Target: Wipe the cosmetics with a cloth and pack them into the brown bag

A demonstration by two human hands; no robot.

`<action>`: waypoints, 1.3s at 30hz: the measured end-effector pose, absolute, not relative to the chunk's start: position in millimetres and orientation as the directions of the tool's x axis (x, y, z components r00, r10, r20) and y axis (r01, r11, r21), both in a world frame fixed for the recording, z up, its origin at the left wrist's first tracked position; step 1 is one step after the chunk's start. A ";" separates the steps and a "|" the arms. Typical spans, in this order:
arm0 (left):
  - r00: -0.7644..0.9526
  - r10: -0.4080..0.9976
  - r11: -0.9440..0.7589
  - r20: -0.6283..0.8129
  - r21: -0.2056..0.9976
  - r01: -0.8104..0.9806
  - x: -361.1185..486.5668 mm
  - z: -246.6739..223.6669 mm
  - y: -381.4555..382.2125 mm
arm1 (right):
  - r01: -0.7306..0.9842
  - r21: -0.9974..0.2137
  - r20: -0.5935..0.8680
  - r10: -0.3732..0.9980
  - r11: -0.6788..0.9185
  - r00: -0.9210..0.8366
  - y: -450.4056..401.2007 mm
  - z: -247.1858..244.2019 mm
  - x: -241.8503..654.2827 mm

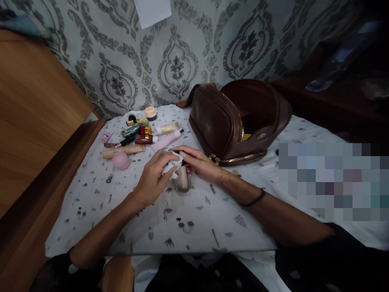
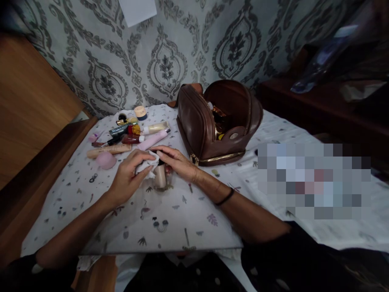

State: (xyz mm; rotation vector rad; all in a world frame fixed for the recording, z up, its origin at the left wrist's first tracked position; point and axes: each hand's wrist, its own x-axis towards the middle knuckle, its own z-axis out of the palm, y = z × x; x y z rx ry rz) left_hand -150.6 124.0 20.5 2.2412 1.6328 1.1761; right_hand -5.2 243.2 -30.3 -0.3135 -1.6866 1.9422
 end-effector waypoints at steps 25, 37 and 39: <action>-0.076 0.888 -0.284 0.453 0.672 0.684 -165.5 27.7 111.3 | -0.222 -0.963 0.099 0.573 -0.150 -0.814 247.5 -28.1 -2.3; 0.125 0.875 -0.412 0.469 0.583 0.700 -141.4 4.1 111.3 | -0.213 -0.948 0.042 0.568 -0.238 -0.822 248.2 -25.5 0.0; 0.199 0.879 -0.437 0.432 0.568 0.697 -136.9 1.9 105.3 | -0.215 -0.946 0.038 0.579 -0.240 -0.814 247.5 -25.4 -0.6</action>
